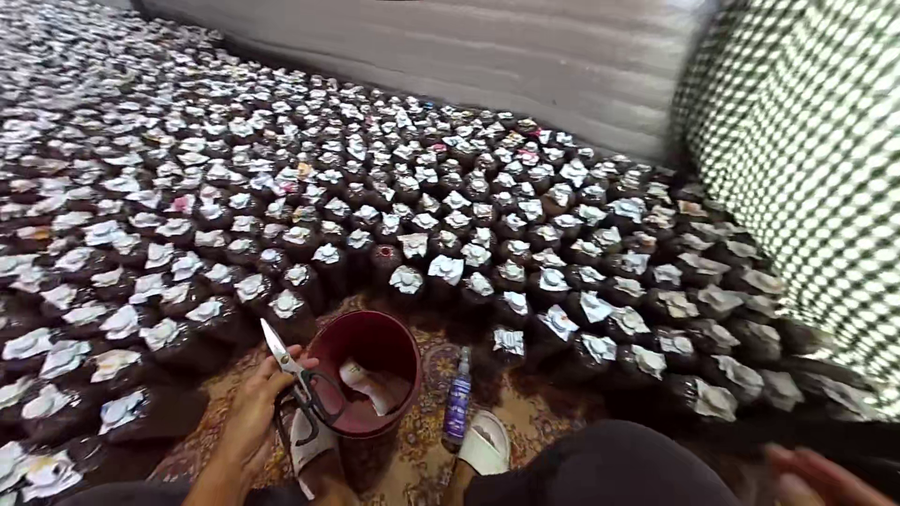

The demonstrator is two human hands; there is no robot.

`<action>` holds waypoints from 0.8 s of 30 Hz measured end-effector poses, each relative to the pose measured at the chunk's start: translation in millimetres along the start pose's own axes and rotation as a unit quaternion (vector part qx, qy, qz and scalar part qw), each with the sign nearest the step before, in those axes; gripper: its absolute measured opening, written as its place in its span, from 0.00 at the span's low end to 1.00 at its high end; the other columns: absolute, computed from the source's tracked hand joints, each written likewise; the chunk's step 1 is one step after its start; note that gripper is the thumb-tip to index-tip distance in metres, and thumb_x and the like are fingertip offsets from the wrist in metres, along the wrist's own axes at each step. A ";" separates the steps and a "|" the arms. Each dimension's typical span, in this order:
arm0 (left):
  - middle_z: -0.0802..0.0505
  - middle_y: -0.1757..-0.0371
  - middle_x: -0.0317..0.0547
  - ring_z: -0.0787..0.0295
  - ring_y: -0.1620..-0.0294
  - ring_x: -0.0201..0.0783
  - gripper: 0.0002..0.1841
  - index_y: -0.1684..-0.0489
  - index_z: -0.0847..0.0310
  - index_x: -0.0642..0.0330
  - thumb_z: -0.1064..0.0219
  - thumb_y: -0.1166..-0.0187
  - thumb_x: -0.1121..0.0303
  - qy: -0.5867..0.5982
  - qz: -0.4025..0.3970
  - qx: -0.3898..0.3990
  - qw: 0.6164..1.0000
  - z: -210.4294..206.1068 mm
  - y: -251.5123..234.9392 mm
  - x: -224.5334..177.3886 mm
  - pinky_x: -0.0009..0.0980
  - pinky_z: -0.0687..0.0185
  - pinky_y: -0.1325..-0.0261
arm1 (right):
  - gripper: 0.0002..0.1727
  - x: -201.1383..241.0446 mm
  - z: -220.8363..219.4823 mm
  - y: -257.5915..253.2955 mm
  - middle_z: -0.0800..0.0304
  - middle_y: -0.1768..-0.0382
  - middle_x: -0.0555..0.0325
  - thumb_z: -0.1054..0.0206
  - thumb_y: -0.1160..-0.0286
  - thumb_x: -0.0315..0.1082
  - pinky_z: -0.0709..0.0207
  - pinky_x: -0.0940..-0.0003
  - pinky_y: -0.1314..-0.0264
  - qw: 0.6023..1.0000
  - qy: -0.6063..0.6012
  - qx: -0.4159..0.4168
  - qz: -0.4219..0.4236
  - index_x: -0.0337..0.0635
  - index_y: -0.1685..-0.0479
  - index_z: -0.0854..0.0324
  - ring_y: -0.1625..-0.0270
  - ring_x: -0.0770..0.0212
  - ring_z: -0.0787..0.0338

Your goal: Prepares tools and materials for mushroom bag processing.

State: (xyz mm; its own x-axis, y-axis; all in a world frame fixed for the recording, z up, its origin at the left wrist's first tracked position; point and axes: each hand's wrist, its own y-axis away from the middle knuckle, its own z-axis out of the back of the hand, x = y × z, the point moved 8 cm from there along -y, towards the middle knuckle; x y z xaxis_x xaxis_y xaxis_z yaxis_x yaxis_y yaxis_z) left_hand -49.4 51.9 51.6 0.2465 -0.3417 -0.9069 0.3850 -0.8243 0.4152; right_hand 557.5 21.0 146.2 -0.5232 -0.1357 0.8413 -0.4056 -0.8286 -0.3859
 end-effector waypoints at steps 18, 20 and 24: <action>0.08 0.64 0.38 0.14 0.71 0.33 0.17 0.36 0.16 0.56 0.38 0.20 0.66 -0.213 -0.041 0.054 0.975 -13.1 9.5 5.8 0.33 0.19 0.68 | 0.27 -154.1 -324.3 106.7 0.12 0.37 0.36 0.29 0.24 0.34 0.22 0.36 0.31 0.863 0.188 0.330 -0.334 0.35 0.26 0.23 0.35 0.37 0.12; 0.07 0.62 0.37 0.11 0.67 0.34 0.18 0.36 0.15 0.53 0.35 0.23 0.62 -0.294 -0.029 0.070 0.953 -20.7 6.7 23.0 0.38 0.14 0.62 | 0.33 -172.3 -325.6 129.2 0.16 0.32 0.32 0.27 0.26 0.35 0.25 0.35 0.27 0.841 0.233 0.324 -0.364 0.35 0.20 0.28 0.29 0.34 0.16; 0.07 0.62 0.38 0.11 0.65 0.36 0.18 0.37 0.15 0.53 0.32 0.23 0.62 -0.342 -0.021 0.095 0.935 -31.0 0.7 43.2 0.41 0.14 0.58 | 0.42 -176.7 -342.1 140.1 0.25 0.24 0.28 0.23 0.29 0.40 0.25 0.38 0.24 0.836 0.298 0.308 -0.343 0.35 0.15 0.35 0.23 0.32 0.22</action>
State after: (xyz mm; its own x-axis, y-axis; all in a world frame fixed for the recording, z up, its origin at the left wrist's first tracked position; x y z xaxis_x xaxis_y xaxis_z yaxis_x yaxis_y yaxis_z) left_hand -10.9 50.6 14.9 -0.4169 -0.4632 -0.7821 0.2013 -0.8861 0.4176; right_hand 336.7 114.7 -186.0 -0.6808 0.6283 0.3765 -0.3964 -0.7482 0.5321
